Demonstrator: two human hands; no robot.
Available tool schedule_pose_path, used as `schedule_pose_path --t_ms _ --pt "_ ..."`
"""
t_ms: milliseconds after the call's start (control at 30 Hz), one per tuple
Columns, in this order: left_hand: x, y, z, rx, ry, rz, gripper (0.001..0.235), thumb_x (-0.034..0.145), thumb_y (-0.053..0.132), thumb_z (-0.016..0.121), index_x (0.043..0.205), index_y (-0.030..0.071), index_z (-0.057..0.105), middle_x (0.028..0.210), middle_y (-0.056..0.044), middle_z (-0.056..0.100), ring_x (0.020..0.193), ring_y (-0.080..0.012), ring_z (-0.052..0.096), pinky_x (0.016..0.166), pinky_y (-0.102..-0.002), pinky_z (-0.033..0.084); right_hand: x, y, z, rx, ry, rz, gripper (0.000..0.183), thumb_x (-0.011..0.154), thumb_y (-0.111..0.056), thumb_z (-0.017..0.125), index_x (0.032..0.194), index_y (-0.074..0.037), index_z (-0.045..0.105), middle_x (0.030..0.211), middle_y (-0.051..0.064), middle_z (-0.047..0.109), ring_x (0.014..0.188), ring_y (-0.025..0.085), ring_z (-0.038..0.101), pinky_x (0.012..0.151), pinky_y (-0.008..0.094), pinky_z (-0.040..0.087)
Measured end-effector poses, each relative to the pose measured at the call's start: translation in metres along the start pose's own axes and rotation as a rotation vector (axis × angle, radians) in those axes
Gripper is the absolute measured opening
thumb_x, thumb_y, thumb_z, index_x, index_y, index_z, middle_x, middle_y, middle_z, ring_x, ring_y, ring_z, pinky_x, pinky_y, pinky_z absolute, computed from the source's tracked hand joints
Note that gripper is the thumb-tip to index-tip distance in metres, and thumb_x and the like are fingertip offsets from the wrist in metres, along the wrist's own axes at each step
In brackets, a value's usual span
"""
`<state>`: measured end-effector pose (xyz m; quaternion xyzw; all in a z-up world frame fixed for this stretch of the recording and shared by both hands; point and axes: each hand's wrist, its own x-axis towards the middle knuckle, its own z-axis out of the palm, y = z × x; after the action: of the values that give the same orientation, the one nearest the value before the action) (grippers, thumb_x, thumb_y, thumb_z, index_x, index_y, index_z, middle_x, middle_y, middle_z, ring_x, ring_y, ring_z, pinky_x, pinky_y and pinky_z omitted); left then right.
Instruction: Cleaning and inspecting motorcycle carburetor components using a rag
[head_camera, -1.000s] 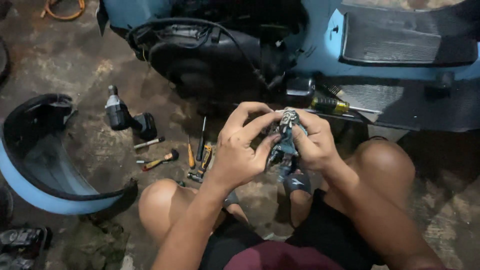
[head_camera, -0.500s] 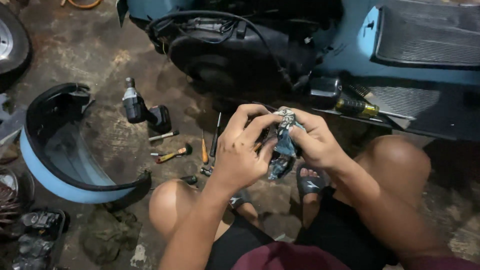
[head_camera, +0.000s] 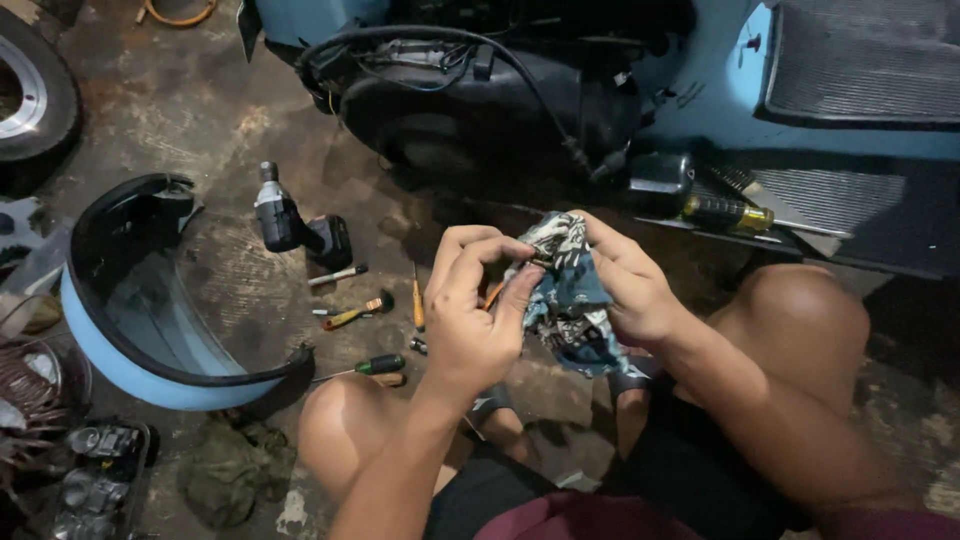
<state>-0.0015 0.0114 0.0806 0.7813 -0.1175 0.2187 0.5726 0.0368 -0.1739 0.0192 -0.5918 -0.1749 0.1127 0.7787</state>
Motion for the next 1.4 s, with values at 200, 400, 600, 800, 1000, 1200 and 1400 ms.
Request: schedule_pose_path --t_ms 200,400,600,800,1000,1200,1400 --pt "-0.007 -0.010 -0.002 -0.090 -0.045 -0.036 0.008 0.097 0.012 0.068 0.104 0.008 0.070 0.102 -0.010 0.062 0.092 -0.0294 0.066 0.084 -0.039 0.054 0.000 0.003 -0.004 -0.015 -0.029 0.014 0.035 0.103 -0.017 0.049 0.128 0.002 0.063 0.105 0.012 0.070 0.095 0.016 0.063 0.089 0.036 0.055" --pt "-0.003 0.005 -0.003 -0.148 0.000 -0.050 0.006 0.102 0.013 0.061 0.101 0.009 0.066 0.103 -0.006 0.061 0.070 -0.0139 0.052 0.068 -0.031 0.050 0.003 0.001 0.004 -0.083 0.109 -0.059 0.045 0.087 0.000 0.044 0.130 0.001 0.058 0.107 0.011 0.060 0.098 0.019 0.055 0.089 0.033 0.049" --pt "-0.006 0.001 -0.003 -0.235 0.011 -0.054 0.005 0.100 0.010 0.064 0.098 0.005 0.064 0.099 -0.009 0.063 0.084 -0.0198 0.064 0.080 -0.031 0.053 0.008 -0.028 0.018 -0.180 0.080 -0.197 0.031 0.088 0.000 0.044 0.111 0.005 0.064 0.102 0.019 0.060 0.098 0.027 0.056 0.087 0.037 0.048" --pt "-0.010 -0.002 -0.002 -0.172 0.014 -0.017 0.003 0.097 0.007 0.068 0.097 0.004 0.068 0.092 -0.010 0.067 0.081 -0.0249 0.069 0.077 -0.033 0.055 0.002 -0.029 0.014 -0.436 -0.031 -0.437 0.041 0.097 -0.032 0.062 0.112 0.006 0.063 0.106 0.022 0.058 0.098 0.033 0.058 0.088 0.043 0.049" --pt "-0.019 0.000 0.001 -0.227 0.026 -0.120 0.013 0.095 0.005 0.070 0.108 0.005 0.072 0.092 -0.009 0.072 0.089 -0.0151 0.069 0.081 -0.030 0.058 -0.002 -0.035 0.023 -0.548 0.007 -0.499 0.018 0.092 -0.010 0.065 0.102 0.006 0.066 0.095 0.019 0.062 0.083 0.035 0.063 0.080 0.043 0.052" --pt "-0.012 0.009 0.002 -0.227 0.006 -0.058 0.014 0.101 0.011 0.060 0.110 0.003 0.068 0.102 -0.012 0.068 0.094 -0.0236 0.067 0.086 -0.037 0.056 -0.008 -0.034 0.024 -0.436 0.032 -0.469 0.019 0.097 -0.012 0.058 0.102 0.007 0.062 0.095 0.019 0.059 0.085 0.032 0.059 0.083 0.042 0.050" --pt "-0.017 0.006 0.008 -0.378 0.054 -0.092 0.020 0.103 0.009 0.050 0.117 0.002 0.064 0.110 -0.011 0.061 0.103 -0.0187 0.058 0.095 -0.036 0.052 -0.009 -0.038 0.025 -0.366 0.007 -0.434 0.032 0.104 -0.024 0.052 0.103 0.007 0.060 0.096 0.018 0.058 0.088 0.030 0.058 0.085 0.041 0.049"
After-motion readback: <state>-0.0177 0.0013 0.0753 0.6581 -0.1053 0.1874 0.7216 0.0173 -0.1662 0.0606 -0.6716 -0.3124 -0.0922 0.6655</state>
